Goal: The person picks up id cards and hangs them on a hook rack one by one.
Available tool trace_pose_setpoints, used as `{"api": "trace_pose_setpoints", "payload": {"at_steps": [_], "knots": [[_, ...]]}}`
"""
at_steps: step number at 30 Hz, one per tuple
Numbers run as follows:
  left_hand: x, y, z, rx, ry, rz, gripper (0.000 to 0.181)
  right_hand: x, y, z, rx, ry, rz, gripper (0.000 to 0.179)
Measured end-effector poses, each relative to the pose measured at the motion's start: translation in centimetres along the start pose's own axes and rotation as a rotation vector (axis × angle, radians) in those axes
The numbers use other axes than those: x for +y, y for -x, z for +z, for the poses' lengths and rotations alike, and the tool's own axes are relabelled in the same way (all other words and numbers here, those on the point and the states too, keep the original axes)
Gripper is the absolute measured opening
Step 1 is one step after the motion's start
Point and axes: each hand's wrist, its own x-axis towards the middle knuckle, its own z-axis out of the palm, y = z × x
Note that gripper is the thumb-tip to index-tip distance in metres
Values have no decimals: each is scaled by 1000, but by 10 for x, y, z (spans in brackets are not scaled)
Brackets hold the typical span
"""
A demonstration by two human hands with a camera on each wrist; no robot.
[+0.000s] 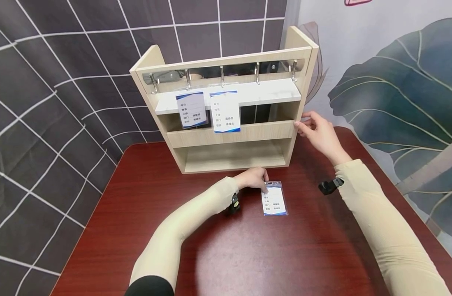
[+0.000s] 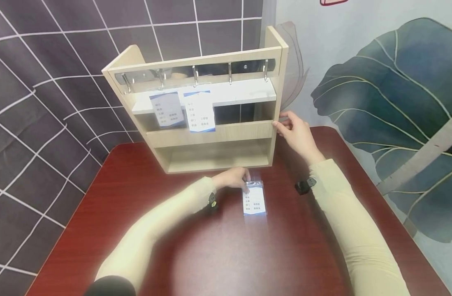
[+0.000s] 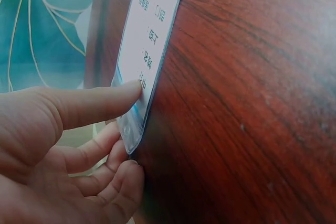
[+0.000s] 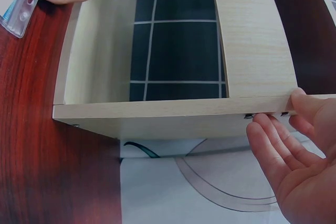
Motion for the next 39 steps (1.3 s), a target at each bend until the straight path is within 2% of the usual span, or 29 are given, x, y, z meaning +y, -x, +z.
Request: {"api": "trace_pose_setpoints", "payload": {"at_steps": [5,8,14,18,24,34,39], "knots": [[-2,1,4,1,46,19,29,1,0,0,-2,-2,4,40],[-3,1,4,12,37,44,29,0,0,-1,-1,-1,7,40],[-4,2,0,26,32,72,27,0,1,0,9,1,6,40],[-2,5,-6,41,75,109,27,0,0,1,9,-7,3,39],[6,13,-18,79,147,159,23,1,0,1,14,-1,2,39],[19,28,-29,139,142,239,12,-1,1,1,14,-7,-2,39],[31,37,-36,181,97,299,8,-1,0,1,17,-12,3,39]]}}
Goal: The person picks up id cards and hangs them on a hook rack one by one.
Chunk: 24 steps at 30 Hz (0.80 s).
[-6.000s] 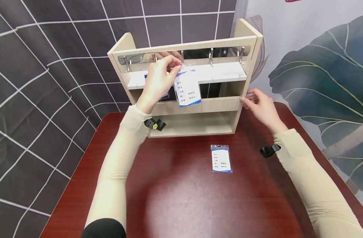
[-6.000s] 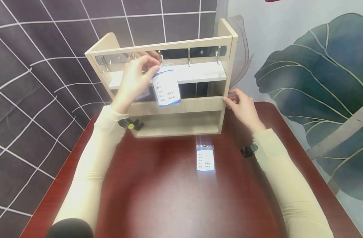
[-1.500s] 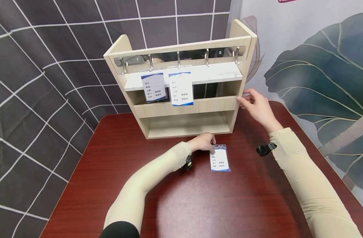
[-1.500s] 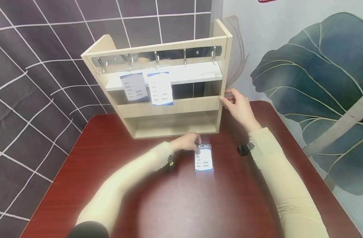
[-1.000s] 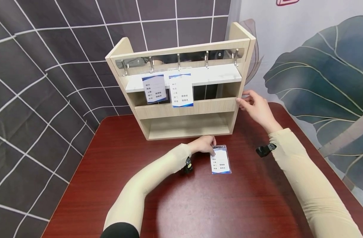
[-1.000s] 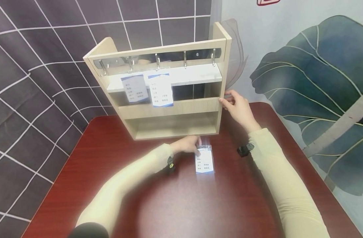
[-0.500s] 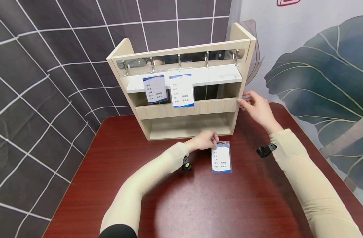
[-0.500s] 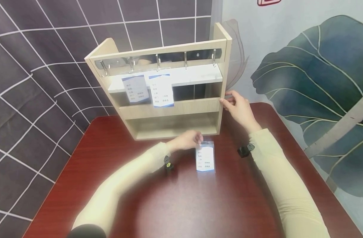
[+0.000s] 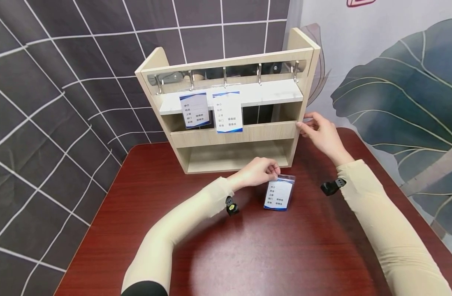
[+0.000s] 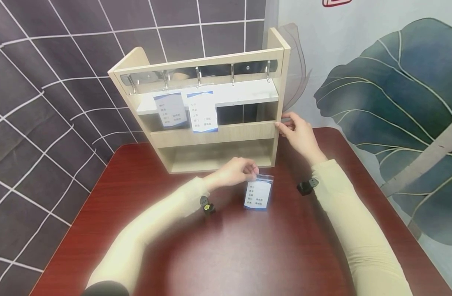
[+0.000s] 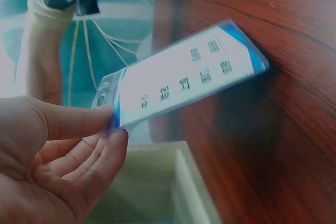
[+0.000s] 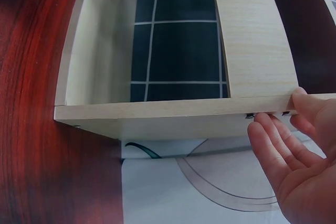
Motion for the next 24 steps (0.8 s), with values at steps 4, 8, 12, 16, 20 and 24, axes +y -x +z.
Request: {"api": "trace_pose_setpoints", "payload": {"at_steps": [4,8,12,16,20,24], "knots": [[12,2,-7,26,-9,35,6,0,0,0,2,-5,1,39],[22,4,-16,56,-4,59,5,1,0,0,0,1,0,40],[30,5,-26,73,-6,87,5,1,1,-1,-1,10,2,41],[39,6,-39,100,1,102,5,1,2,-1,-5,10,3,42],[49,8,-55,129,12,110,6,1,1,-1,-2,17,0,42],[59,11,-71,158,35,135,8,2,0,0,0,19,-3,41]]}}
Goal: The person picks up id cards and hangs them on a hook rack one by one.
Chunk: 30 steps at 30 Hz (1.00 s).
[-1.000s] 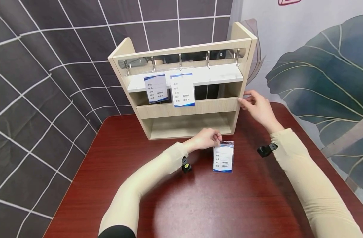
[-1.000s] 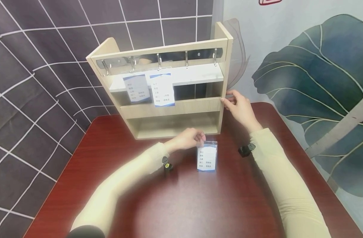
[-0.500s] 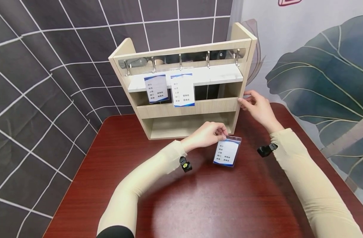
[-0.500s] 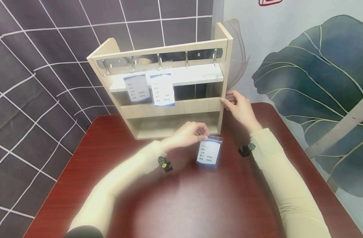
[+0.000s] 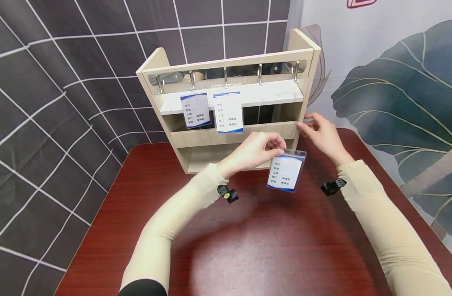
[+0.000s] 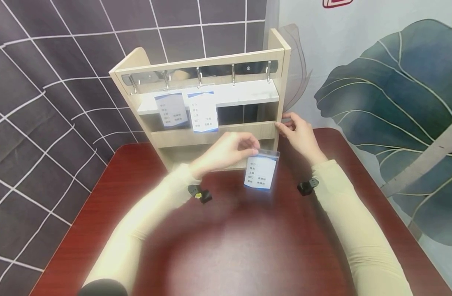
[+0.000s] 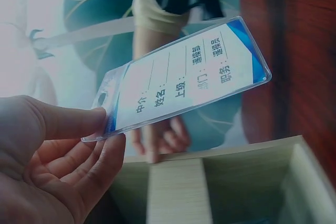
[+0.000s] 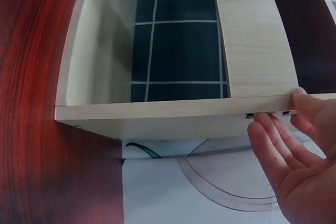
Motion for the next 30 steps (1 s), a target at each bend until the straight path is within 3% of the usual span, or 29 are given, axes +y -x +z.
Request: {"api": "trace_pose_setpoints", "payload": {"at_steps": [10,18,24,30], "knots": [[19,0,-33,147,24,100,5,0,2,0,-10,30,2,43],[37,-7,-58,223,52,153,5,-2,3,-3,7,50,-25,30],[41,-7,-75,280,17,156,7,-2,2,-2,-21,9,-2,36],[36,-8,-86,352,-21,129,8,-1,1,-1,-26,-19,12,40]]}}
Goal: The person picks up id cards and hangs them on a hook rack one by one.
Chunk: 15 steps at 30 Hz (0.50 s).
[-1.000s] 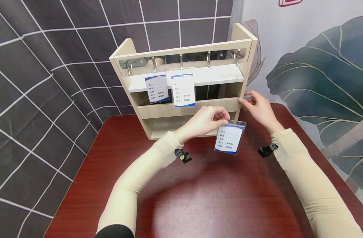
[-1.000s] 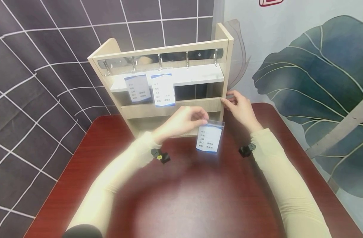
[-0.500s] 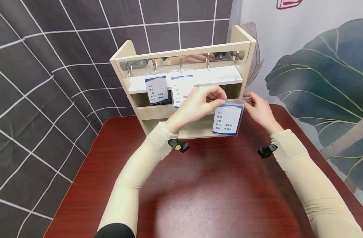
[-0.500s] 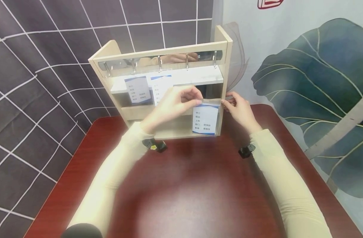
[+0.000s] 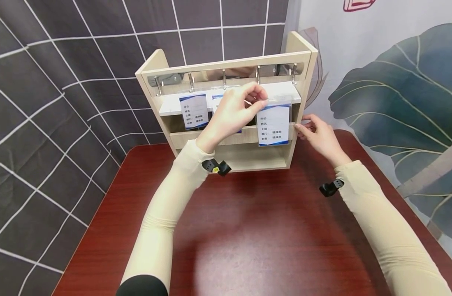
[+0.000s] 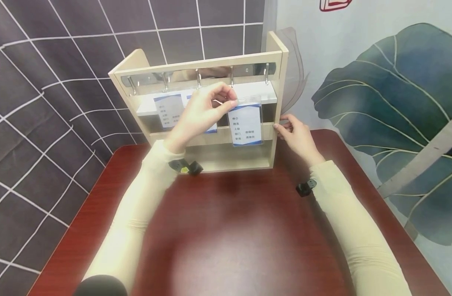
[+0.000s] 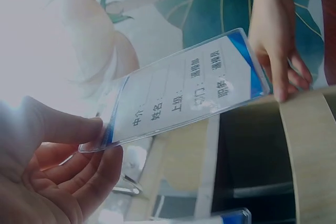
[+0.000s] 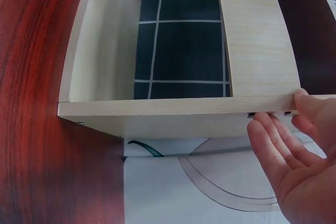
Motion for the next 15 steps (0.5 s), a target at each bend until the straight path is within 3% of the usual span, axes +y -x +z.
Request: {"api": "trace_pose_setpoints", "payload": {"at_steps": [6,15], "knots": [[-10,-4,-1,46,-61,-70,7,3,0,-1,6,-6,-8,39],[-15,-10,-1,153,-108,-108,8,2,0,-1,6,-11,-16,37]]}}
